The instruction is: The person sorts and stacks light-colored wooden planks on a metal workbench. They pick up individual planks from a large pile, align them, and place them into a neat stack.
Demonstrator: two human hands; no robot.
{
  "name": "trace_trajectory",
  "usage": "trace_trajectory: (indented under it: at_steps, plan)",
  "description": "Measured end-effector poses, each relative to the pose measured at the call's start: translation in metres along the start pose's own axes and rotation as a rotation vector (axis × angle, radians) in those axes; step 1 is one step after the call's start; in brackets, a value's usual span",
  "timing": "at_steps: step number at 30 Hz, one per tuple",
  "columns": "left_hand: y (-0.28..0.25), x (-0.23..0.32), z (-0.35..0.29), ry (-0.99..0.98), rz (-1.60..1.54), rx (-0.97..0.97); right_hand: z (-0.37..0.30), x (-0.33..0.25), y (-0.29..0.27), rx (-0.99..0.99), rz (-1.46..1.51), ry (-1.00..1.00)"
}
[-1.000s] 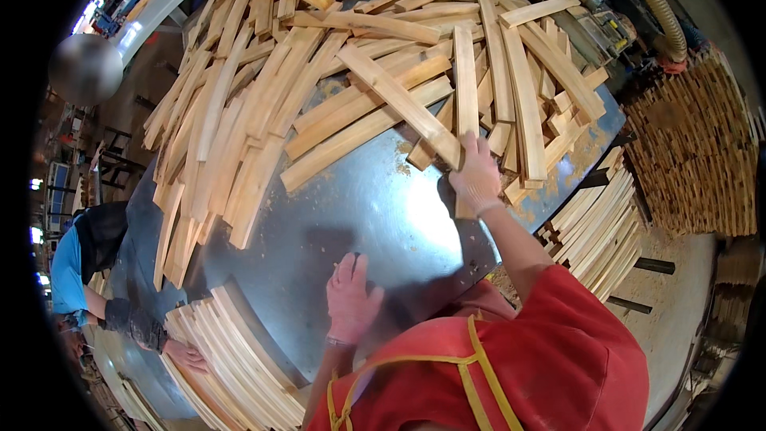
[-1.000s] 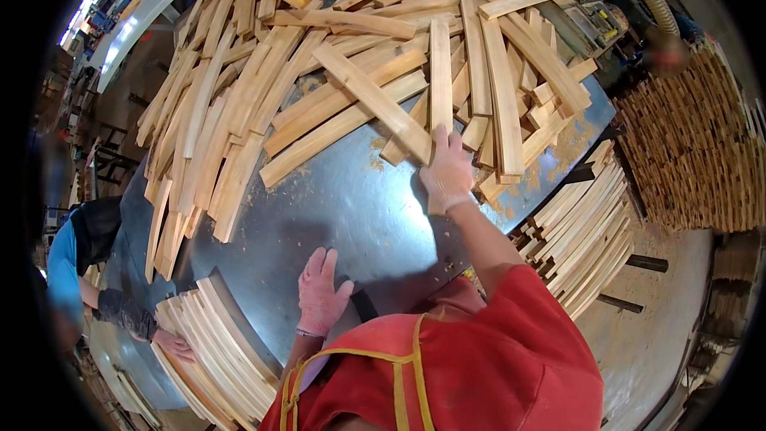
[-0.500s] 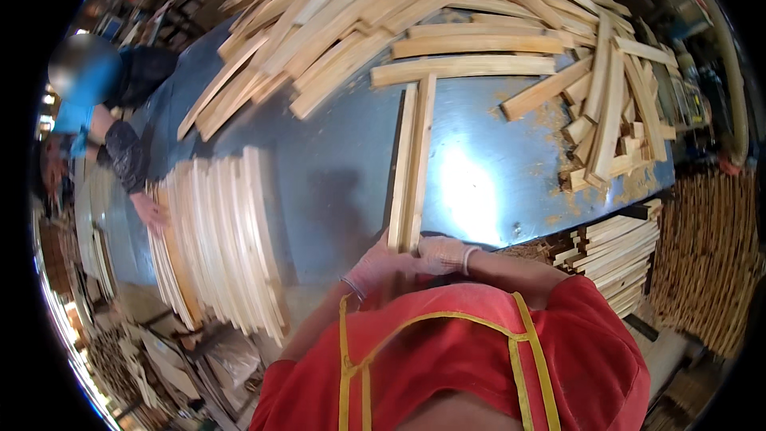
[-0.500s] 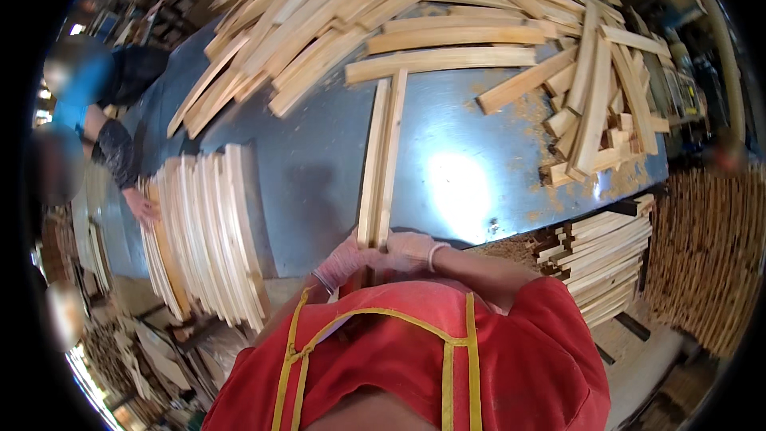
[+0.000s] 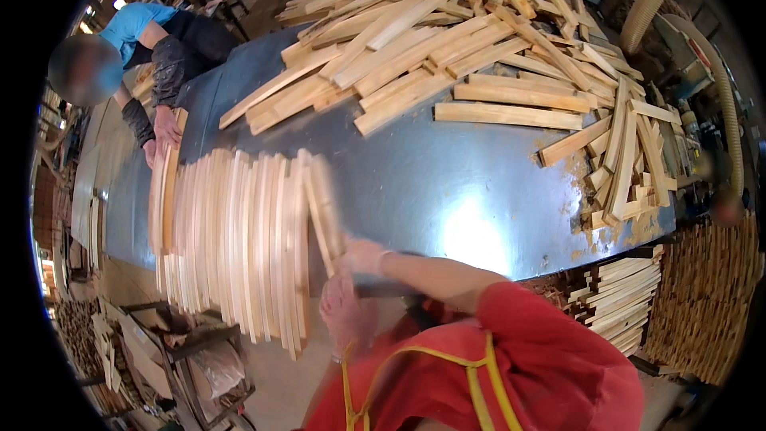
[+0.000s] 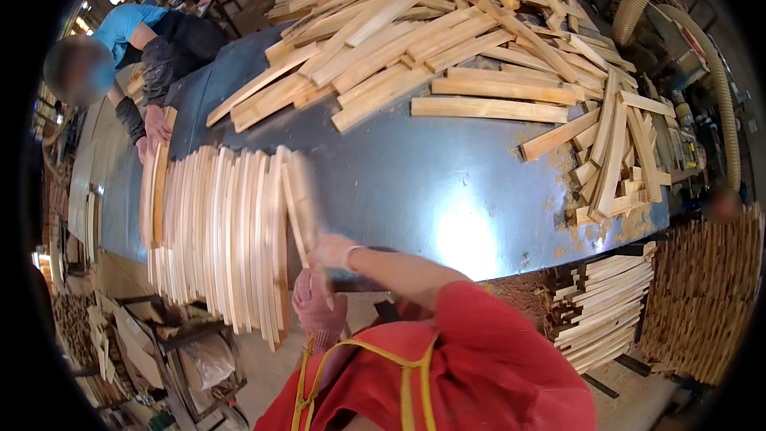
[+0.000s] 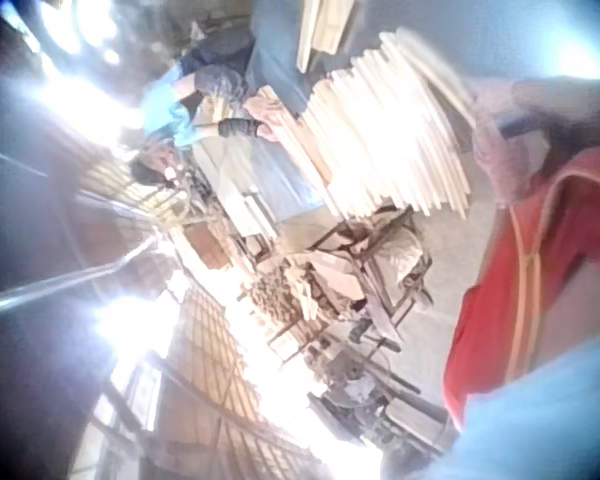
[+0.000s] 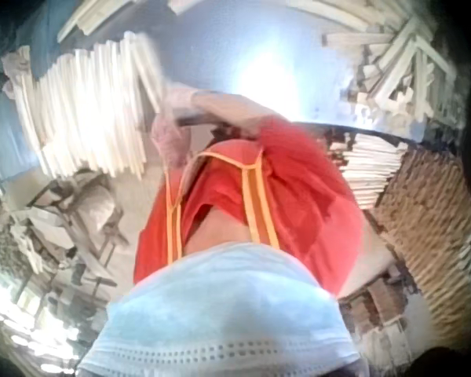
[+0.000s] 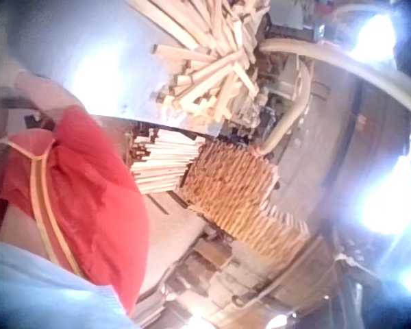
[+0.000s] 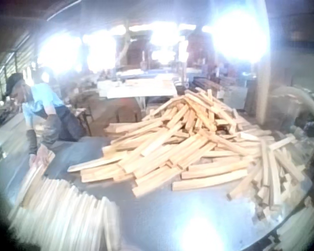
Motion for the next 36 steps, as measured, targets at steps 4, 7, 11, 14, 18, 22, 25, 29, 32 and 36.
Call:
trace_trajectory:
  at_steps: [4, 7, 11, 14, 18, 22, 25, 29, 32, 36]
  plan:
    - [-0.015, 0.024, 0.027, 0.165, -0.068, 0.152, 0.06, -0.025, 0.054, -0.398, 0.059, -0.125]
    - [-0.003, 0.039, 0.043, 0.154, -0.124, 0.139, 0.04, -0.032, -0.027, -0.358, 0.042, -0.234]
    - [0.032, 0.049, 0.056, 0.158, -0.188, 0.033, 0.037, 0.039, -0.304, 0.578, -0.228, -0.353]
    - [0.055, 0.061, 0.077, 0.191, -0.169, -0.07, -0.01, 0.108, -0.486, 0.858, -0.417, -0.096]
    - [0.079, 0.094, 0.128, 0.251, -0.174, -0.206, -0.025, 0.2, -0.582, 0.828, -0.839, 0.253]
    - [0.083, 0.164, 0.207, 0.412, -0.06, -0.227, -0.013, 0.221, -0.569, 0.498, -0.884, 0.225]
    - [0.082, 0.222, 0.253, 0.559, 0.07, -0.151, -0.054, 0.187, -0.479, 0.509, -0.916, -0.15]
    - [0.147, 0.244, 0.272, 0.41, 0.066, -0.547, -0.114, 0.152, -0.365, 0.596, -0.814, -0.587]
    - [0.177, 0.205, 0.253, 0.204, -0.071, -0.72, -0.146, 0.155, -0.393, 0.812, -0.424, -0.409]
    - [0.144, 0.139, 0.201, 0.092, -0.246, -0.511, -0.18, 0.227, -0.423, 1.159, -0.148, 0.186]
Point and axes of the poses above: each hand's wrist, its own z-axis towards the middle knuckle, its own y-axis out of the palm, x = y × z, the point moved 8 cm from there along z, towards the middle knuckle, and after that the axes turned 9 degrees about y, right-handed, at the moved point
